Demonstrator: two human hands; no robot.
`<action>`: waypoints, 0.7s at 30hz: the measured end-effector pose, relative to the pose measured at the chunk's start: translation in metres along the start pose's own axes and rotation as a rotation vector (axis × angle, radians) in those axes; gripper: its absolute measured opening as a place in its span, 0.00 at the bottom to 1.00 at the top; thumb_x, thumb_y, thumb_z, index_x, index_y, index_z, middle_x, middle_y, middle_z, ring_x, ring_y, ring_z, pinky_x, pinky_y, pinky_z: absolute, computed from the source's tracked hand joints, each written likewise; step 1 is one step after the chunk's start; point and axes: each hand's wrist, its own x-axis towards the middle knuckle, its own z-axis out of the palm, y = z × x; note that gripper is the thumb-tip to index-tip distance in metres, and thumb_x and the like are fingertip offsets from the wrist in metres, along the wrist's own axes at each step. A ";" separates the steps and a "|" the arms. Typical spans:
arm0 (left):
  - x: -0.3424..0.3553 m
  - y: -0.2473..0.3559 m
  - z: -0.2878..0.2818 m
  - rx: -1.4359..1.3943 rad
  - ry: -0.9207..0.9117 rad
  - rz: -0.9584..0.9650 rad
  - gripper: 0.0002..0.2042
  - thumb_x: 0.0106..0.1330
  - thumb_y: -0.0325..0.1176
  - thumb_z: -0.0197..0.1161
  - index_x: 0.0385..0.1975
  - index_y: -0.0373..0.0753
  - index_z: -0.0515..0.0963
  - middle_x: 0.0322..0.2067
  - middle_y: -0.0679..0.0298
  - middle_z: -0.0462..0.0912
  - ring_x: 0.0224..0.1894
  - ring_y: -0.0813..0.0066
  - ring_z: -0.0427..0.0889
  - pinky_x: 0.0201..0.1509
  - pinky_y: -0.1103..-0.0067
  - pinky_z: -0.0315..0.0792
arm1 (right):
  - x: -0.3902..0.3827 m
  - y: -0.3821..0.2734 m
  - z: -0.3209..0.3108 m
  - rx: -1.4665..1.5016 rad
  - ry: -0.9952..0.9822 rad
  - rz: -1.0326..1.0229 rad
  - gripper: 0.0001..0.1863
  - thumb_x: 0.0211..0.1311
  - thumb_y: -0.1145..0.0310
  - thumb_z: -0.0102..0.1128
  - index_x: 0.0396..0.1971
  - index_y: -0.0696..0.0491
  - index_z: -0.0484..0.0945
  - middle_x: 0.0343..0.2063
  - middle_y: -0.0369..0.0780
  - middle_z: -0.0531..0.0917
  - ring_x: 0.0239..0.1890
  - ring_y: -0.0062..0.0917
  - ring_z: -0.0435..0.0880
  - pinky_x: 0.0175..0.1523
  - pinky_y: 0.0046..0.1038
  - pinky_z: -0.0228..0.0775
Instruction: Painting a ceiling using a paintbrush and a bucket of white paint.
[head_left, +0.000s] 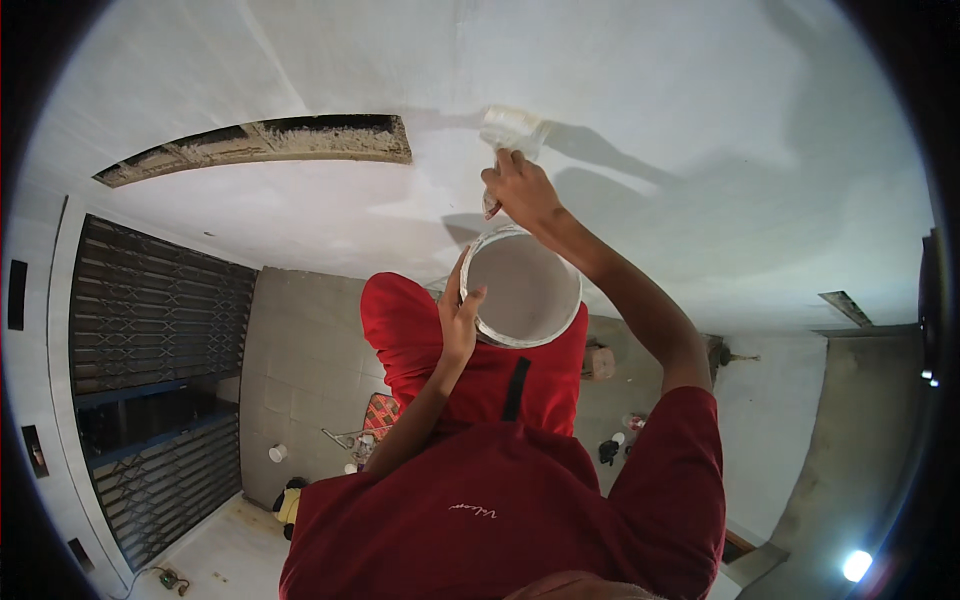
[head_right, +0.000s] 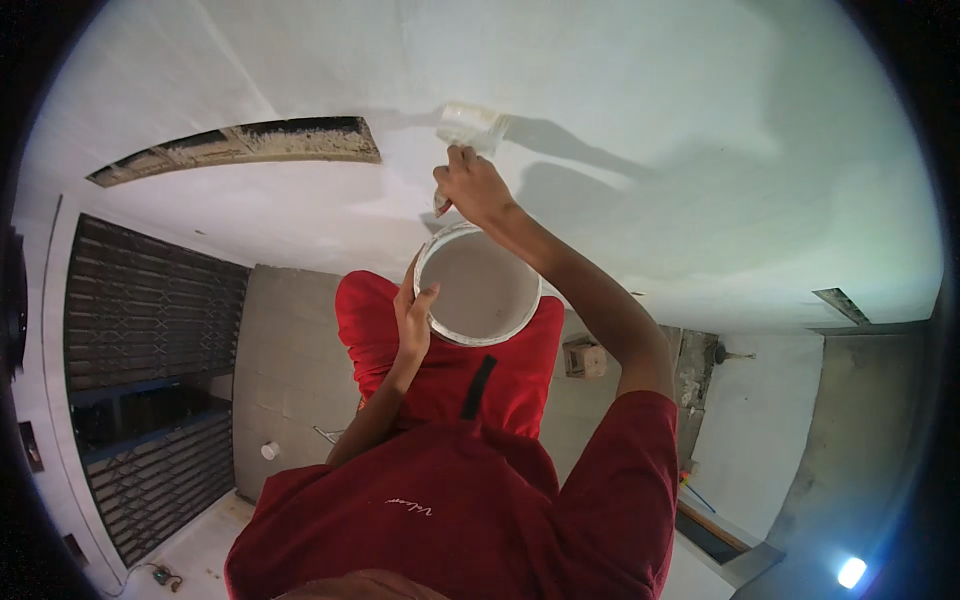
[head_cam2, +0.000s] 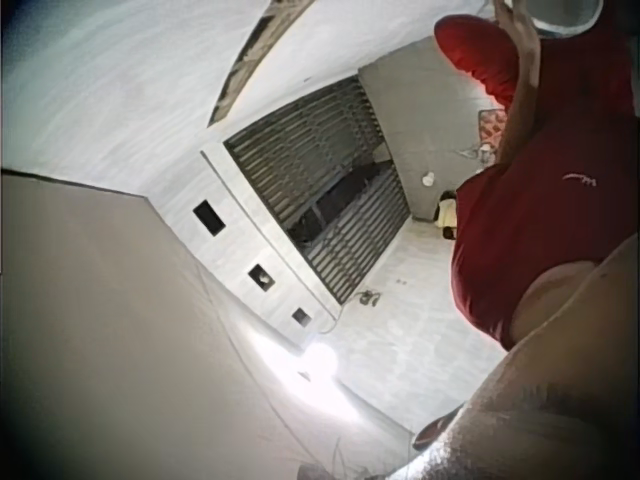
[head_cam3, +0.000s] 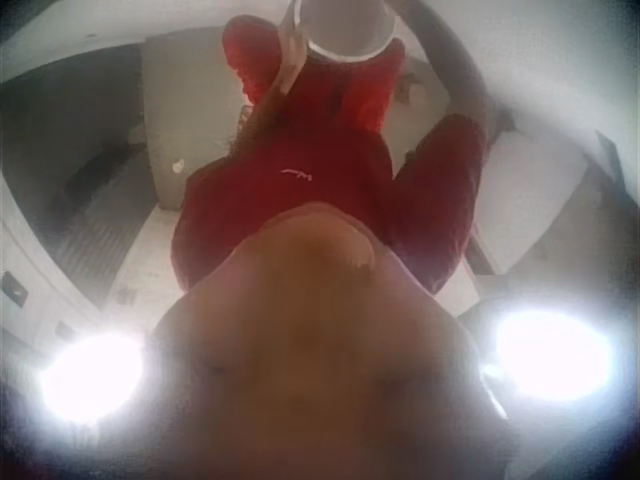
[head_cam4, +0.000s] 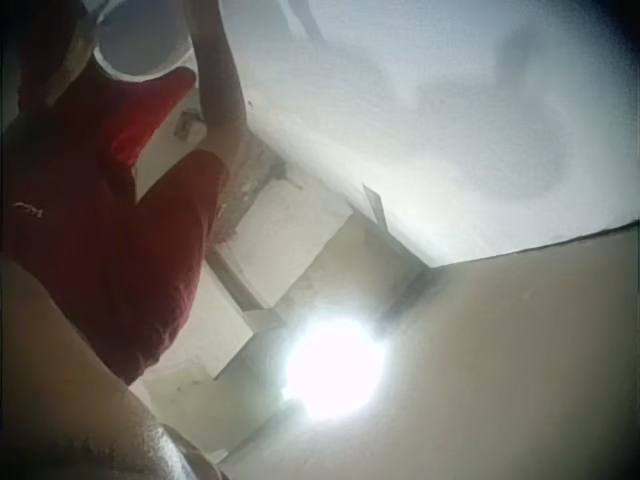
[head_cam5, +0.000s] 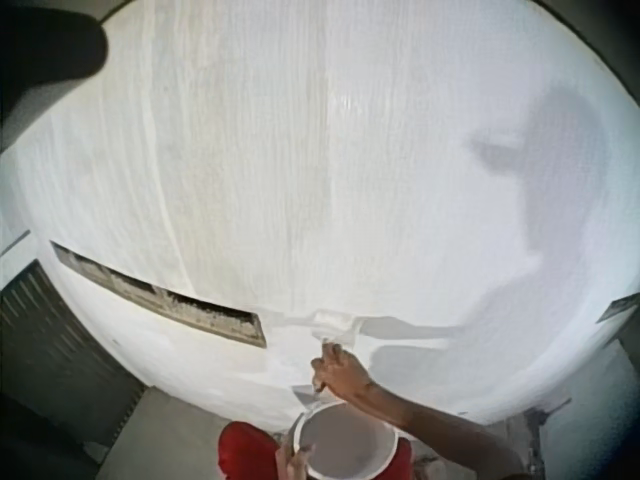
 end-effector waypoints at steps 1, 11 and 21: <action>-0.001 0.002 0.001 0.011 -0.008 0.003 0.28 0.62 0.22 0.50 0.66 0.29 0.62 0.63 0.52 0.68 0.65 0.66 0.67 0.69 0.73 0.57 | -0.001 -0.004 0.002 0.153 -0.082 0.005 0.04 0.47 0.72 0.61 0.25 0.53 0.78 0.36 0.43 0.76 0.37 0.33 0.80 0.37 0.31 0.77; -0.004 0.004 0.002 -0.053 -0.034 -0.004 0.28 0.64 0.22 0.52 0.66 0.30 0.60 0.64 0.53 0.67 0.65 0.67 0.66 0.69 0.74 0.57 | 0.075 0.045 -0.043 0.422 -0.142 0.000 0.05 0.48 0.76 0.53 0.23 0.49 0.77 0.26 0.42 0.77 0.29 0.41 0.79 0.35 0.41 0.70; -0.003 0.004 -0.002 -0.034 -0.025 -0.017 0.28 0.65 0.21 0.52 0.68 0.32 0.59 0.65 0.55 0.66 0.66 0.69 0.65 0.70 0.74 0.57 | 0.150 0.021 -0.218 0.021 0.354 -0.109 0.05 0.51 0.72 0.61 0.22 0.58 0.76 0.24 0.45 0.76 0.27 0.31 0.79 0.34 0.34 0.74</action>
